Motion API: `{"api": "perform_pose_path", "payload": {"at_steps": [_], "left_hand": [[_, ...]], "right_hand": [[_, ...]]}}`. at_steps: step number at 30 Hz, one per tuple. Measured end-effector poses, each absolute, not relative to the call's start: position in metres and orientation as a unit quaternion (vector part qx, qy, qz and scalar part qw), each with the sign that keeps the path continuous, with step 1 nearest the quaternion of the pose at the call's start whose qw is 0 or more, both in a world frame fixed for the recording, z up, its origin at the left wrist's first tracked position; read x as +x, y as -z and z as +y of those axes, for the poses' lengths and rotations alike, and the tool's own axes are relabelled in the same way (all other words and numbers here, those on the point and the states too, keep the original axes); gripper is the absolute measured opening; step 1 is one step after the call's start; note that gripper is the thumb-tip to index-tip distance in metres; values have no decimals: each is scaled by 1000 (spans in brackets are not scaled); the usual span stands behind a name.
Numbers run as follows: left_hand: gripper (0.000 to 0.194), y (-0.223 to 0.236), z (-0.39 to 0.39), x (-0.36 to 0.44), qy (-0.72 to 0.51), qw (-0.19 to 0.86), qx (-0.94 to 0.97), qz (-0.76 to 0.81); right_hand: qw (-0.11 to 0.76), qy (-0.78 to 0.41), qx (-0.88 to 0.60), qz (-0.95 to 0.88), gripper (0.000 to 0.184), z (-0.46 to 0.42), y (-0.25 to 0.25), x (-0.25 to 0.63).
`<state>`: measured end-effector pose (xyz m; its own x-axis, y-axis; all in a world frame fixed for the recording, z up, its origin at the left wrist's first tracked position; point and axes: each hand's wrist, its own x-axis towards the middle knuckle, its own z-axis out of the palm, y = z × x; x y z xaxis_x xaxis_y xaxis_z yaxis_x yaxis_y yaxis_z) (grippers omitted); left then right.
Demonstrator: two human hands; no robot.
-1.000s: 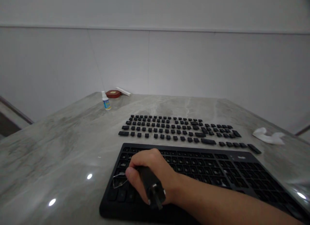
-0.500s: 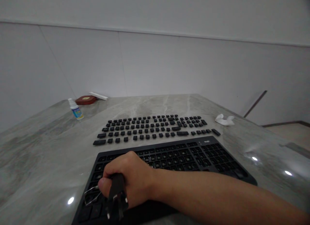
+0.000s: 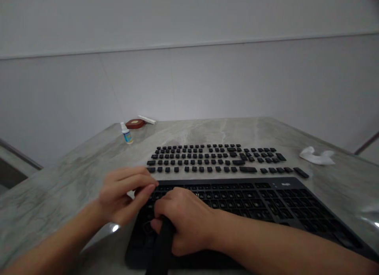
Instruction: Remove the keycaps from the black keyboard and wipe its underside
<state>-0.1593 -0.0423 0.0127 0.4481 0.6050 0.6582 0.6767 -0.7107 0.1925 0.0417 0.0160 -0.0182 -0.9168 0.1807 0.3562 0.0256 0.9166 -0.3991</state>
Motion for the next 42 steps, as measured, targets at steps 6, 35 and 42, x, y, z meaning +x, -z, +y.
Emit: {"api": "perform_pose_path", "payload": {"at_steps": [6,35,42], "left_hand": [[25,-15,-42,-167,263,-195,-865,-380],[14,-18,-50,-174,9,-459,-773,-438],[18,-16,-51,-177,17,-445,-768,-460]], "right_hand": [[224,-130,24,-966,16,10,20,41],[257,40,80,-962,12,-11,23,42],[239,42,74,-967,17,-19,23,37]]}}
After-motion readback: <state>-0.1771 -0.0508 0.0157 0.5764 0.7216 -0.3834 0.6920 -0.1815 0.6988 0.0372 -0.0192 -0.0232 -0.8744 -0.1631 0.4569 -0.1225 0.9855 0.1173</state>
